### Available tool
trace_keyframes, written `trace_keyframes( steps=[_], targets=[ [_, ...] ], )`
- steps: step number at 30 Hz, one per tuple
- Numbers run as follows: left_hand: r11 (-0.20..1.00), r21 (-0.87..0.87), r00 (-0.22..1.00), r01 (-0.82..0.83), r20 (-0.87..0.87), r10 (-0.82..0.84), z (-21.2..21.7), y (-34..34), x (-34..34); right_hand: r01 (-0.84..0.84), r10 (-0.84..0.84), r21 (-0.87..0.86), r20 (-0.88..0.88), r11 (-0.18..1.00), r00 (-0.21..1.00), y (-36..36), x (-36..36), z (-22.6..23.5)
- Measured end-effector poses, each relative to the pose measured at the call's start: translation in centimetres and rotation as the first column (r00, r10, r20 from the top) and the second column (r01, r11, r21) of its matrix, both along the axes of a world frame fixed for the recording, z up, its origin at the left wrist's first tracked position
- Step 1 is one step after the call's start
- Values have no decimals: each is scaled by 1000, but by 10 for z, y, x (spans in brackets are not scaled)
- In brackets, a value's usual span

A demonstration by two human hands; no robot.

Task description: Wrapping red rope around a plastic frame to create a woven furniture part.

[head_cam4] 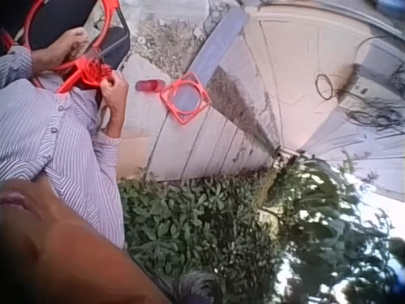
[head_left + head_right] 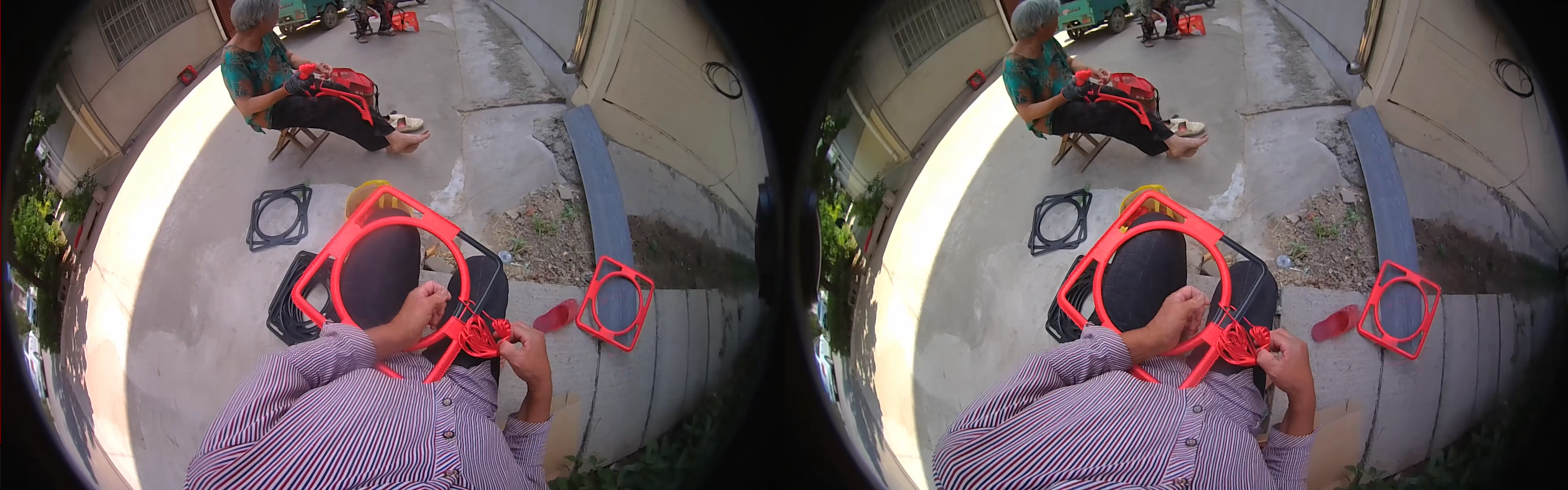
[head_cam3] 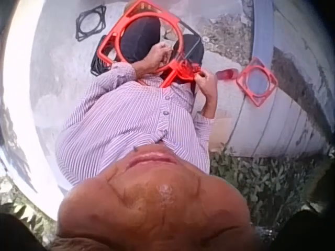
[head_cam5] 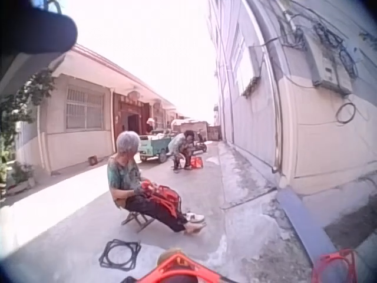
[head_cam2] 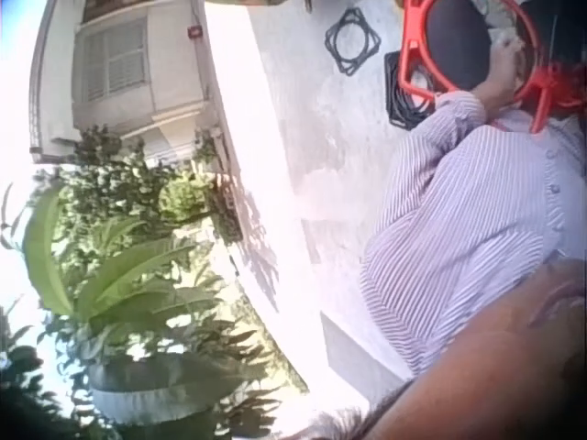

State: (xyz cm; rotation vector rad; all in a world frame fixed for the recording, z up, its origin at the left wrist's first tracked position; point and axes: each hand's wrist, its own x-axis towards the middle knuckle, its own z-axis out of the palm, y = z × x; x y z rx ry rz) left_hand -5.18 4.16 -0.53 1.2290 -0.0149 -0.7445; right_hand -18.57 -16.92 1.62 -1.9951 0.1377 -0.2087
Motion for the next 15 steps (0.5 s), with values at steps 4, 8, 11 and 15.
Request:
trace_keyframes(
  steps=[4, 8, 11, 15],
  targets=[
    [995, 34, 978, 99, -187, -91, 22, 7, 2, 93, -80, 591, -49, 801, 996, -64, -47, 7],
    [979, -34, 944, 199, -263, -201, 34, 2, 12, -78, -492, 960, 205, 267, 846, -114, -90, -14],
    [946, -217, 915, 239, -275, -295, 24, -2, 19, -127, -578, 985, 171, 116, 798, -129, -102, -45],
    [917, -268, 883, 296, -289, -370, 30, 2, 13, 27, -369, 982, 45, 188, 928, -72, -56, -50]
  ],
)
